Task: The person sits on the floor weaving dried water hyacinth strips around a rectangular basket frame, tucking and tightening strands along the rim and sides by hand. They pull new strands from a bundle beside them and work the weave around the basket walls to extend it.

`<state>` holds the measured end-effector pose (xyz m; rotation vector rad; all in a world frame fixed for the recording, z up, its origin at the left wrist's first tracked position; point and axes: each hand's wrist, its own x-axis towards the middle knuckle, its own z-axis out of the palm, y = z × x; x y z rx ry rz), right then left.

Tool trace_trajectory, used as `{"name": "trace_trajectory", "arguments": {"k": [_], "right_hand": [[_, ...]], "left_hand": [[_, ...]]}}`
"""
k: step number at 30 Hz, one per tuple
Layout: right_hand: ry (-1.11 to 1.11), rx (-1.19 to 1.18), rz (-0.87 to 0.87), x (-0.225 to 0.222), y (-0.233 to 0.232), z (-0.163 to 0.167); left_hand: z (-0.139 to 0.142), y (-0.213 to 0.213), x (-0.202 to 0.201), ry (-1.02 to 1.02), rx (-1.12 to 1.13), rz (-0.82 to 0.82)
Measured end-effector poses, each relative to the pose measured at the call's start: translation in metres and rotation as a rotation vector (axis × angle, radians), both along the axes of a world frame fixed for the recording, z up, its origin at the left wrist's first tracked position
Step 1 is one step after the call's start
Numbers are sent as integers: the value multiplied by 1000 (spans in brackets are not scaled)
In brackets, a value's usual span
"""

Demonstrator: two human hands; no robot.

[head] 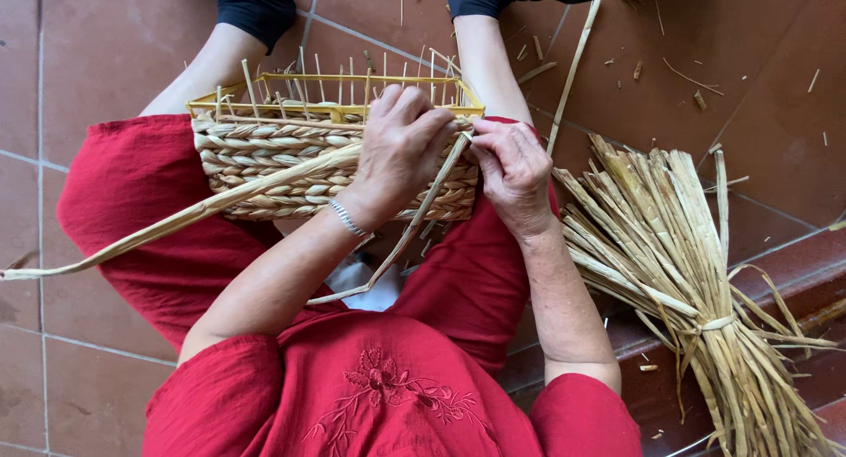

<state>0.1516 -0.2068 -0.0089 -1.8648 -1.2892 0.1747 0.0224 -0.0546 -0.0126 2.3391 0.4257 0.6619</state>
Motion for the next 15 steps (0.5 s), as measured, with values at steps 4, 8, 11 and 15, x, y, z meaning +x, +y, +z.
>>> {"name": "trace_trajectory", "arguments": {"k": [4, 8, 11, 15], "right_hand": [[34, -16, -35, -5, -2, 1], [-44, 21, -18, -5, -1, -3], [-12, 1, -46, -2, 2, -9], [53, -58, -95, 9, 16, -19]], "left_hand": [[-17, -7, 18, 19, -37, -11], [-28, -8, 21, 30, -26, -18], [-30, -10, 20, 67, 41, -33], [-27, -15, 13, 92, 84, -53]]}}
